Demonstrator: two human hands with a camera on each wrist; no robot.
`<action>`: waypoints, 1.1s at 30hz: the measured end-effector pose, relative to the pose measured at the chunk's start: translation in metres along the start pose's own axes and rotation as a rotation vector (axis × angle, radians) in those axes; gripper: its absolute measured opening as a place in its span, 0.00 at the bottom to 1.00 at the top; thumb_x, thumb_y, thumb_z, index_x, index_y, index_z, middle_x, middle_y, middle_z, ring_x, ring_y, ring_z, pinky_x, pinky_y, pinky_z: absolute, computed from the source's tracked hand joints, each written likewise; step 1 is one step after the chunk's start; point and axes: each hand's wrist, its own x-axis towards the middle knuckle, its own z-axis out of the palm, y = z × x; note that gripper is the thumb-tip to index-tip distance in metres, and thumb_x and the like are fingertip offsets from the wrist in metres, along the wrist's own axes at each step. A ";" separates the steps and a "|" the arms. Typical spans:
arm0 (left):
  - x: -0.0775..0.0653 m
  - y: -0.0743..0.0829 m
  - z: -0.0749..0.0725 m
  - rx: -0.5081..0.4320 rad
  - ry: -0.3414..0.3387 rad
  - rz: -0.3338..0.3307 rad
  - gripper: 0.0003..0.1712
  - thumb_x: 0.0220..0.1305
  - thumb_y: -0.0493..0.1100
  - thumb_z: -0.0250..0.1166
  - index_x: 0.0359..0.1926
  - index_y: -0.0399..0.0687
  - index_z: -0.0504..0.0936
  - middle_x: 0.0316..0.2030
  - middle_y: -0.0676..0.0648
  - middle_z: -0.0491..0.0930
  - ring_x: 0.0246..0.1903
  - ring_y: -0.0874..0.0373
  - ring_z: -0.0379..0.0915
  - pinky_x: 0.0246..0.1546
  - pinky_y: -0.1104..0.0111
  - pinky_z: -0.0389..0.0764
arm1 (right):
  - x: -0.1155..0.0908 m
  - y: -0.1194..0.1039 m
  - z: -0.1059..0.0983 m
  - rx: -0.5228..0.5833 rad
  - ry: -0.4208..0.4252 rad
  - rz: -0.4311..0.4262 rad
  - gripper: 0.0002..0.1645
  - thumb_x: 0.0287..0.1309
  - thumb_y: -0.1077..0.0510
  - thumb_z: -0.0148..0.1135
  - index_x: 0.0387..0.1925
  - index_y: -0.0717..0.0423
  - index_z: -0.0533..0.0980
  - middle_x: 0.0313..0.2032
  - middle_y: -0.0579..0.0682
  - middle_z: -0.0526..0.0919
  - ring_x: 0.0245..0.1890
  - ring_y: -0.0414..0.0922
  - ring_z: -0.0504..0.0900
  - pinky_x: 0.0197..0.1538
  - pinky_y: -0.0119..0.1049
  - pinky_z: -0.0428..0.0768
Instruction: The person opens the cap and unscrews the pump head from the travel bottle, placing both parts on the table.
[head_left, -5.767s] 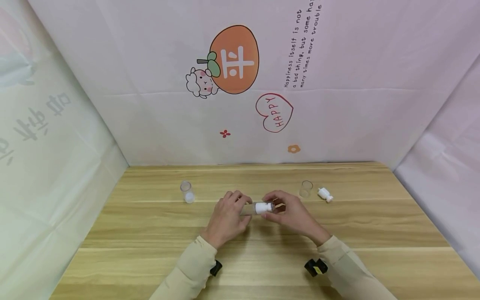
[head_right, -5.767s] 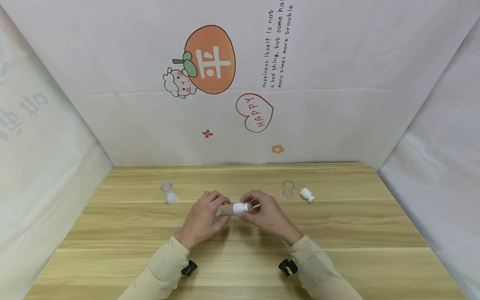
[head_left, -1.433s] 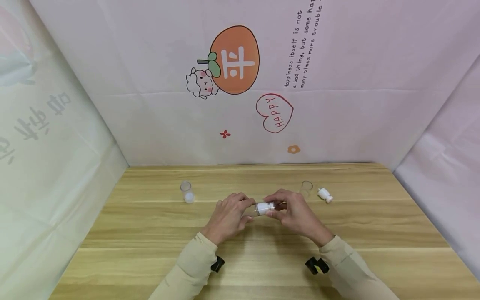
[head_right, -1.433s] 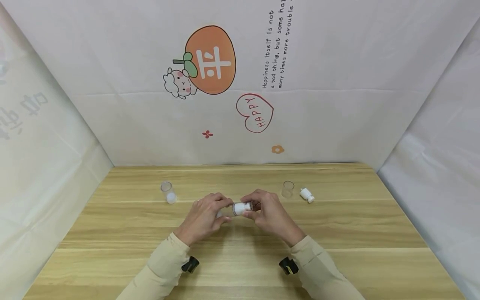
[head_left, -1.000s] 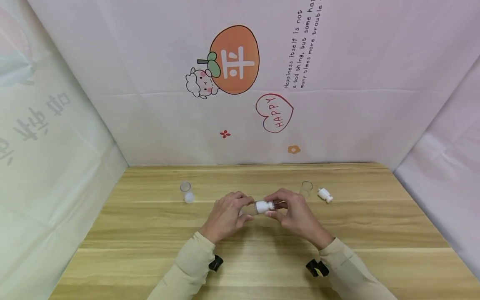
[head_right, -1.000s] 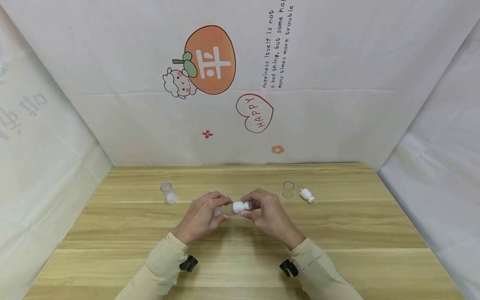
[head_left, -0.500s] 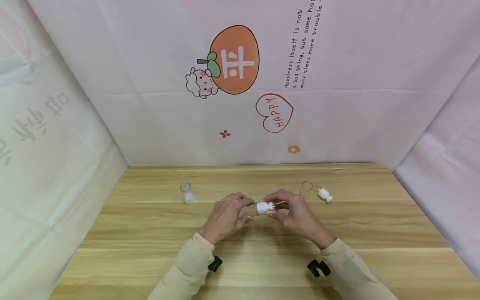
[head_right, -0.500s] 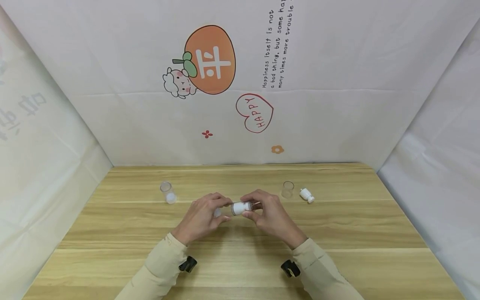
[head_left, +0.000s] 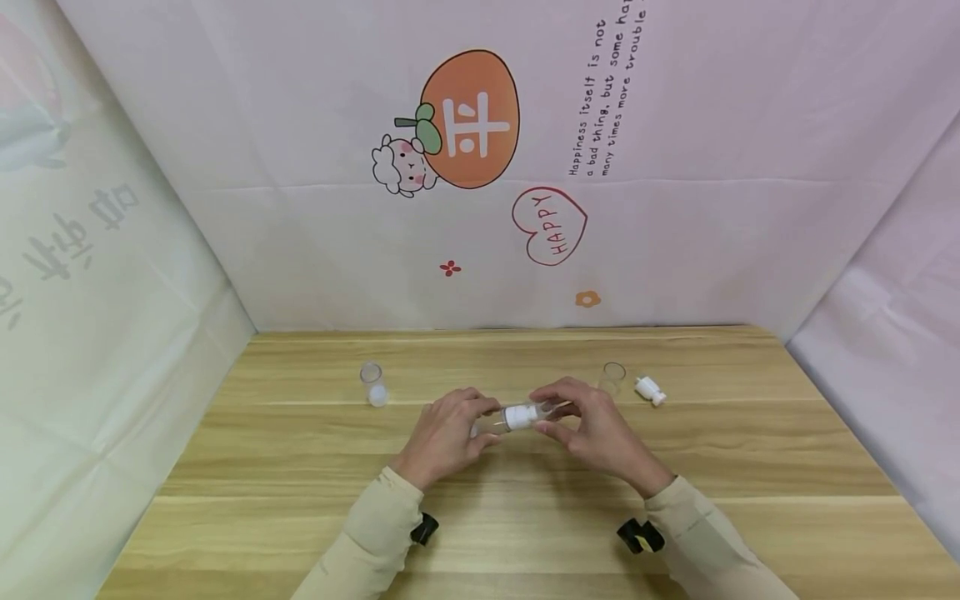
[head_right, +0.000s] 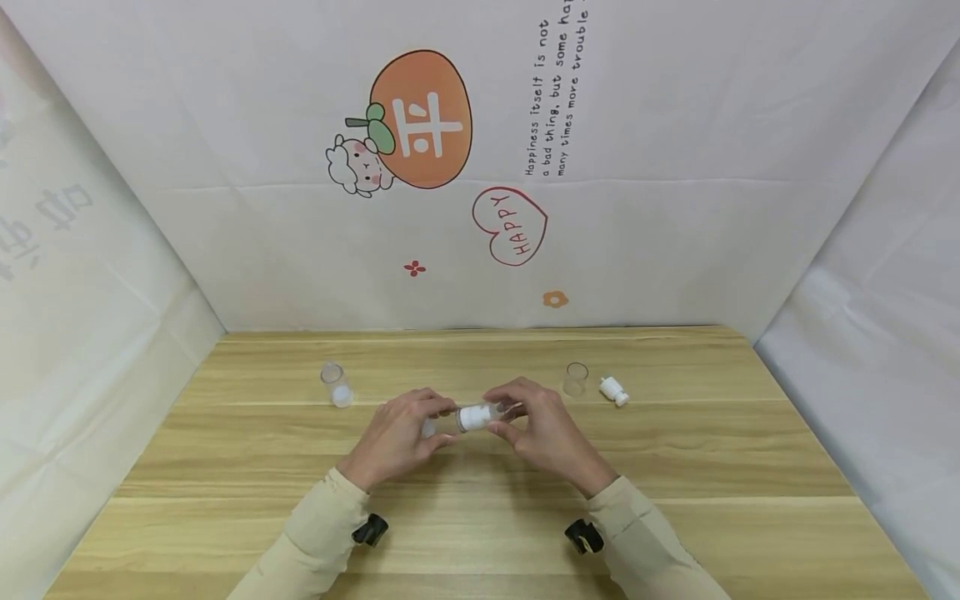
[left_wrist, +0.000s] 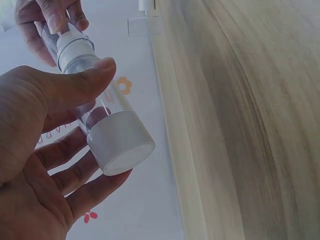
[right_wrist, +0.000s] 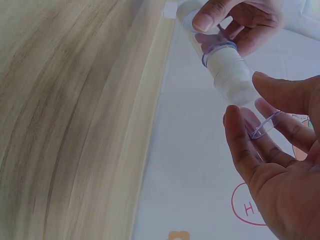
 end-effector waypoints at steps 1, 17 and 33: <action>0.000 -0.001 0.000 0.000 -0.001 -0.004 0.22 0.55 0.46 0.79 0.50 0.46 0.87 0.43 0.48 0.85 0.39 0.55 0.80 0.34 0.63 0.81 | 0.000 0.001 0.000 -0.003 0.004 -0.003 0.20 0.54 0.74 0.71 0.50 0.64 0.80 0.47 0.55 0.83 0.44 0.52 0.85 0.46 0.38 0.85; -0.009 -0.013 0.000 -0.017 0.016 -0.064 0.21 0.54 0.45 0.80 0.48 0.44 0.88 0.39 0.48 0.85 0.34 0.58 0.78 0.30 0.66 0.78 | 0.003 0.010 -0.005 -0.024 0.042 0.042 0.21 0.54 0.76 0.70 0.50 0.65 0.80 0.46 0.57 0.82 0.43 0.58 0.83 0.47 0.40 0.84; -0.017 -0.020 -0.001 -0.043 0.031 -0.133 0.20 0.54 0.45 0.80 0.47 0.44 0.88 0.37 0.48 0.84 0.34 0.57 0.78 0.29 0.64 0.77 | 0.019 0.029 -0.006 -0.100 0.037 0.129 0.20 0.55 0.71 0.72 0.50 0.66 0.80 0.44 0.60 0.82 0.43 0.57 0.84 0.47 0.45 0.84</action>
